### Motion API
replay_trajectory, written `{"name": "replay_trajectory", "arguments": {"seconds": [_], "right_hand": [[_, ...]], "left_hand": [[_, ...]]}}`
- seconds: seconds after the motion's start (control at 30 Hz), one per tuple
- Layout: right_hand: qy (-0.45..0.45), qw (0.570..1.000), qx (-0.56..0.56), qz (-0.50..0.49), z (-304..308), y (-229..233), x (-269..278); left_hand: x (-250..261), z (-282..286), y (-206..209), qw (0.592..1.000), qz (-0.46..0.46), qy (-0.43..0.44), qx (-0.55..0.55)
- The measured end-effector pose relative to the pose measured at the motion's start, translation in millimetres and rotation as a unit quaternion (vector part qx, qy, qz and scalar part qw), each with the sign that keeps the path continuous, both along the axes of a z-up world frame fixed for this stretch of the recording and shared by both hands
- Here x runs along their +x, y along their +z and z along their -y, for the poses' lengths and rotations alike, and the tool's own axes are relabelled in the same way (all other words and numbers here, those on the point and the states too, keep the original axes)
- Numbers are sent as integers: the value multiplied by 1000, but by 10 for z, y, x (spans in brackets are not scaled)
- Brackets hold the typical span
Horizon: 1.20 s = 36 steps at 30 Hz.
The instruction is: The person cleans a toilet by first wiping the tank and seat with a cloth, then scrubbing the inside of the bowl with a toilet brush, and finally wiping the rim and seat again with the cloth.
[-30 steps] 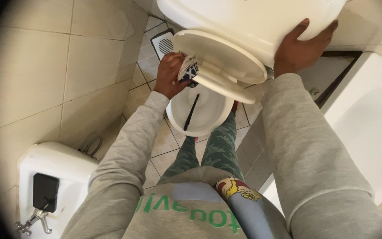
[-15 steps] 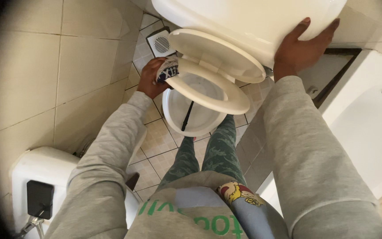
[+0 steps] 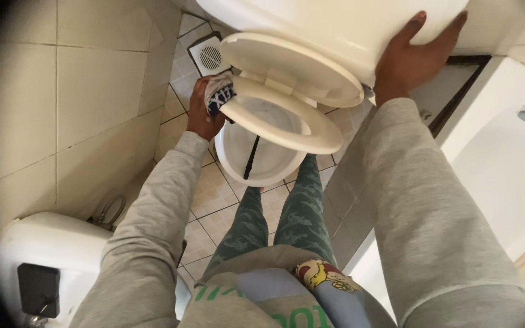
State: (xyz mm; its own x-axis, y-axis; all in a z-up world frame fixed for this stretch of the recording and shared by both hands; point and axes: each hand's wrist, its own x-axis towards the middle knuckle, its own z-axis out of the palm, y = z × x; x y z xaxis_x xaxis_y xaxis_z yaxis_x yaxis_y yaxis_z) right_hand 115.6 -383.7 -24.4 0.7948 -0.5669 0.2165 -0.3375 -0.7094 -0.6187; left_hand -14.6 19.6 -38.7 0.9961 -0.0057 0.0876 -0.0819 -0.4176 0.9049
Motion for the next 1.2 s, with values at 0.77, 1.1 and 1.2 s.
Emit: {"name": "replay_trajectory", "arguments": {"seconds": [0.77,1.1,1.2], "right_hand": [[31,1000,5,-1,172,22,157],[58,997,25,33,219,-85,265],[96,992,-14,85,328,-201,341]], "left_hand": [[438,914,647,936,280,-105,187],[856,1269,741,931,284,-79,213],[763,1304,716,954,262,-48,137]]}}
